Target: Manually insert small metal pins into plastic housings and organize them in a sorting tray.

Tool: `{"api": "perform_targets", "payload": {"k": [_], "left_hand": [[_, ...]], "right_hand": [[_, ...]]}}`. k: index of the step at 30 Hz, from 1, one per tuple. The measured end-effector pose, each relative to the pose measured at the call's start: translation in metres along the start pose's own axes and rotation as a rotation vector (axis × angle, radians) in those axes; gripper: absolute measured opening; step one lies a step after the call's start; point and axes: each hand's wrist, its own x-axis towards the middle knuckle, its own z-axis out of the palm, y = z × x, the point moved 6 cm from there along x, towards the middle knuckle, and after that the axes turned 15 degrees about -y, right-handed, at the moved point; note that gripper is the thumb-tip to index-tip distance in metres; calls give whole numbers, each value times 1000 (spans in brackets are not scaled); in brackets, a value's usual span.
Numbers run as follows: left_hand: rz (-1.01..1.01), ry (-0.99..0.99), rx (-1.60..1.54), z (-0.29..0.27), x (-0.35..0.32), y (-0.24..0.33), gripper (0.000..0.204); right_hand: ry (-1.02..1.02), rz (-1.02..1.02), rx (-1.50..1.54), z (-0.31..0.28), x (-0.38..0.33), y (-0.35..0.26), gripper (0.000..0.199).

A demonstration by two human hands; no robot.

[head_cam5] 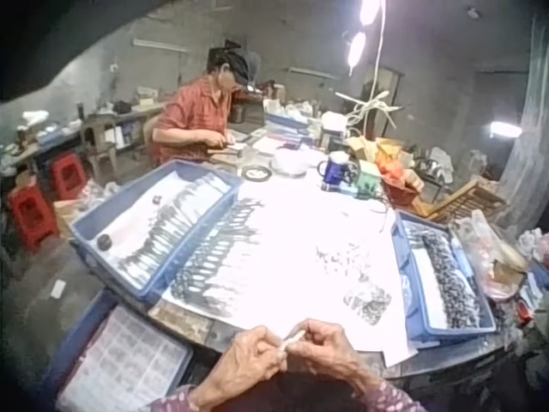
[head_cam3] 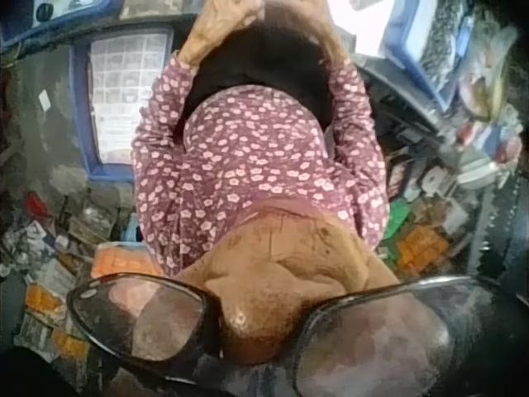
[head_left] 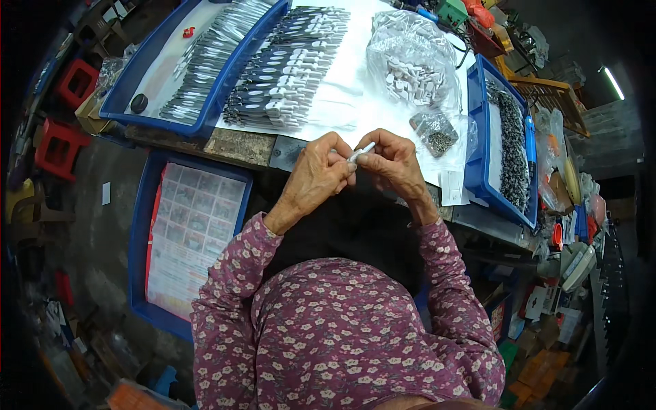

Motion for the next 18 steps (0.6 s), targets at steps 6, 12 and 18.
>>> {"api": "perform_targets", "payload": {"k": [6, 12, 18], "left_hand": [[-32, -11, -78, -27, 3, 19, 24], [-17, -79, 112, -52, 12, 44, 26], [97, 88, 838, -90, 15, 86, 20]], "right_hand": [[-18, -284, -597, -1, 23, -43, 33], [53, -670, -1464, 31, 34, -80, 22], [104, -684, -1485, 21, 71, -80, 14]]}}
